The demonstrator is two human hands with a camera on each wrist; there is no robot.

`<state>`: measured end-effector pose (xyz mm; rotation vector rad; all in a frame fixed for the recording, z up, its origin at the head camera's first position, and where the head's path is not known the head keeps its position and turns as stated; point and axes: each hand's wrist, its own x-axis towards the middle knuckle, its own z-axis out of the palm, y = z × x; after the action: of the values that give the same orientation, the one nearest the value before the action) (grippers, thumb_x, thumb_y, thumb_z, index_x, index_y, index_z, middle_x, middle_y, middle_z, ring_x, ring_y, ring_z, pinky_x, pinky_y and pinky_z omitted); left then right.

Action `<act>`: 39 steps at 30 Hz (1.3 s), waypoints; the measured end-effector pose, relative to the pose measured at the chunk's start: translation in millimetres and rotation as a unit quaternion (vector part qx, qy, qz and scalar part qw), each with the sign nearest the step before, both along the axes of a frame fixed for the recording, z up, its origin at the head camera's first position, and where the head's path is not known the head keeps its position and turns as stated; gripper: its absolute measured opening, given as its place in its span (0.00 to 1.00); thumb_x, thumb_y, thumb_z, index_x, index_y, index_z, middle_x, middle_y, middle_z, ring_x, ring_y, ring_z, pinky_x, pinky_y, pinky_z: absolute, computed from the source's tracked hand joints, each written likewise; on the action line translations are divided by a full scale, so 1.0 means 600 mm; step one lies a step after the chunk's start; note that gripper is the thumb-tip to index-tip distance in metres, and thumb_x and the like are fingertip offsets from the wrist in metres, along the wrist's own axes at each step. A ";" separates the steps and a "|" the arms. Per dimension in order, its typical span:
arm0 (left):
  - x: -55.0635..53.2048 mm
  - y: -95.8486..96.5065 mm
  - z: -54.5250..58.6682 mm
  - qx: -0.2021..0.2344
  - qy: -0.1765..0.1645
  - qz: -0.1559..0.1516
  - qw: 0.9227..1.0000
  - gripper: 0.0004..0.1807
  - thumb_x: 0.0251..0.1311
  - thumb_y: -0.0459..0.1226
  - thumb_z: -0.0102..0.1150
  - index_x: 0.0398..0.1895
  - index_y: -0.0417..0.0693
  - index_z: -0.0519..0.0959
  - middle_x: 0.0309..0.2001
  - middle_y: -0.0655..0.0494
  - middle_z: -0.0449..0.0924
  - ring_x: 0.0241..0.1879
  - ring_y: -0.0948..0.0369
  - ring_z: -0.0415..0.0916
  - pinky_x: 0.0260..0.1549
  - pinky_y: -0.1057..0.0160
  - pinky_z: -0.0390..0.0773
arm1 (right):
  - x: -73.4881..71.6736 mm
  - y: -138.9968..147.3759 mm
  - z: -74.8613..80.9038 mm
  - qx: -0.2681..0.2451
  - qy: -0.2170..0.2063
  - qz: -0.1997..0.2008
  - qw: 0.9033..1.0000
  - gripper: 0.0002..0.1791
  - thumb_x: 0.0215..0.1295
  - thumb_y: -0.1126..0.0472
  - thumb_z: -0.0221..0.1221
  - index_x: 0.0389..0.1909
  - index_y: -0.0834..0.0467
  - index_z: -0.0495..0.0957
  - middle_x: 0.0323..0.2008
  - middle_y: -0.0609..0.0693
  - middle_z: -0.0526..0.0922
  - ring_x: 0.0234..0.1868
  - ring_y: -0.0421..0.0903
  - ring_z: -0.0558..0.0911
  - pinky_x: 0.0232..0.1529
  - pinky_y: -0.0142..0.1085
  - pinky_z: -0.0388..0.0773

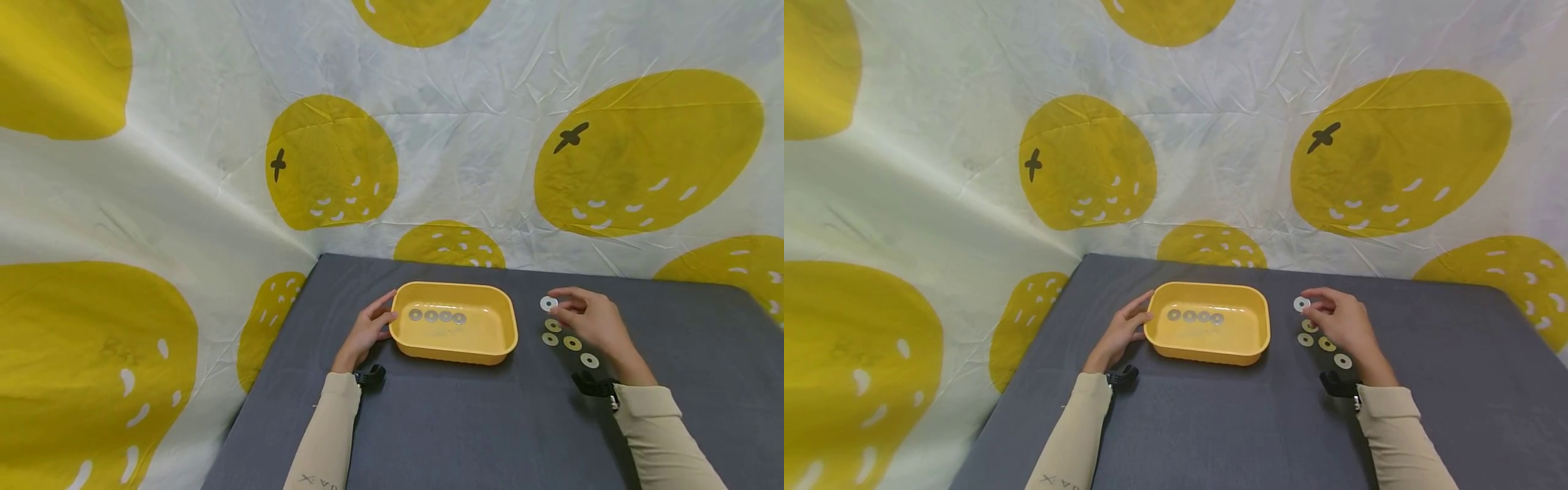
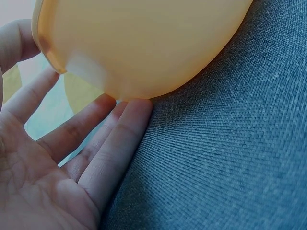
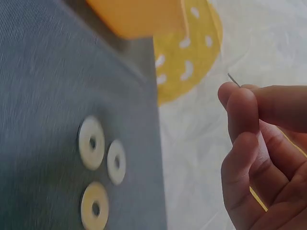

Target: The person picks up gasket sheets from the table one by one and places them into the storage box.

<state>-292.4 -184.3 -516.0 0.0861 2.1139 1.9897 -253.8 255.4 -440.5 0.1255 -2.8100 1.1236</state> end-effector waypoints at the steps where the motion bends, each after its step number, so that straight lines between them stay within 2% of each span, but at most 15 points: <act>1: 0.000 0.000 0.000 0.000 0.001 0.000 1.000 0.29 0.73 0.42 0.59 0.74 0.74 0.69 0.68 0.46 0.76 0.63 0.48 0.79 0.52 0.52 0.86 | 0.001 -0.006 0.004 0.000 0.001 0.005 1.000 0.20 0.69 0.58 0.66 0.60 0.60 0.80 0.37 0.58 0.90 0.27 0.42 0.85 0.26 0.33 0.78; 8: 0.002 0.001 0.004 0.000 0.003 -0.002 1.000 0.29 0.73 0.43 0.60 0.74 0.74 0.69 0.69 0.46 0.75 0.64 0.46 0.77 0.53 0.51 0.85 | 0.002 -0.050 0.023 -0.008 -0.001 0.032 0.999 0.20 0.69 0.60 0.66 0.60 0.59 0.81 0.36 0.55 0.90 0.27 0.41 0.84 0.27 0.33 0.79; 14: 0.002 0.002 0.004 0.004 0.003 -0.004 1.000 0.29 0.72 0.43 0.60 0.74 0.74 0.69 0.69 0.46 0.75 0.64 0.47 0.78 0.52 0.52 0.86 | -0.004 -0.082 0.026 -0.007 0.003 0.053 0.999 0.19 0.69 0.61 0.66 0.59 0.59 0.81 0.37 0.57 0.90 0.28 0.43 0.85 0.29 0.33 0.78; 20: 0.001 0.000 0.000 0.005 0.002 -0.002 1.000 0.29 0.72 0.43 0.60 0.74 0.73 0.69 0.68 0.46 0.75 0.64 0.47 0.78 0.52 0.53 0.86 | -0.012 -0.110 0.017 -0.018 0.005 0.071 0.997 0.19 0.68 0.62 0.66 0.58 0.60 0.82 0.37 0.59 0.90 0.29 0.49 0.86 0.24 0.33 0.75; 26: 0.002 0.000 0.002 0.004 0.001 -0.001 1.000 0.29 0.73 0.42 0.60 0.75 0.71 0.69 0.68 0.46 0.75 0.63 0.47 0.78 0.51 0.54 0.86 | -0.021 -0.135 0.007 -0.021 -0.004 0.082 0.996 0.18 0.67 0.64 0.66 0.57 0.61 0.82 0.36 0.59 0.90 0.29 0.51 0.87 0.27 0.33 0.78; 30: 0.001 -0.001 0.001 0.003 0.003 0.001 1.000 0.29 0.73 0.43 0.60 0.74 0.72 0.69 0.67 0.46 0.76 0.63 0.48 0.79 0.51 0.54 0.86 | -0.031 -0.151 -0.005 -0.019 -0.008 0.086 0.996 0.17 0.67 0.65 0.66 0.56 0.62 0.83 0.36 0.61 0.90 0.29 0.53 0.87 0.24 0.33 0.78; 34: -0.002 -0.002 0.000 0.004 0.004 0.001 1.000 0.29 0.72 0.43 0.60 0.74 0.72 0.70 0.67 0.47 0.76 0.62 0.48 0.79 0.51 0.54 0.86 | -0.040 -0.168 -0.018 -0.006 -0.003 0.084 0.996 0.17 0.68 0.65 0.65 0.57 0.62 0.83 0.36 0.60 0.90 0.28 0.51 0.87 0.20 0.35 0.74; 39: 0.000 -0.003 -0.001 0.006 0.003 -0.004 1.000 0.29 0.73 0.44 0.60 0.74 0.72 0.69 0.67 0.45 0.75 0.63 0.47 0.78 0.51 0.54 0.86 | -0.048 -0.188 -0.030 0.037 0.010 0.075 0.996 0.18 0.68 0.63 0.66 0.57 0.59 0.83 0.35 0.55 0.91 0.25 0.43 0.84 0.22 0.35 0.74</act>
<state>-292.3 -186.2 -516.4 0.1038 2.1027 1.9989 -282.4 142.8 -458.7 0.3570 -2.8649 1.0402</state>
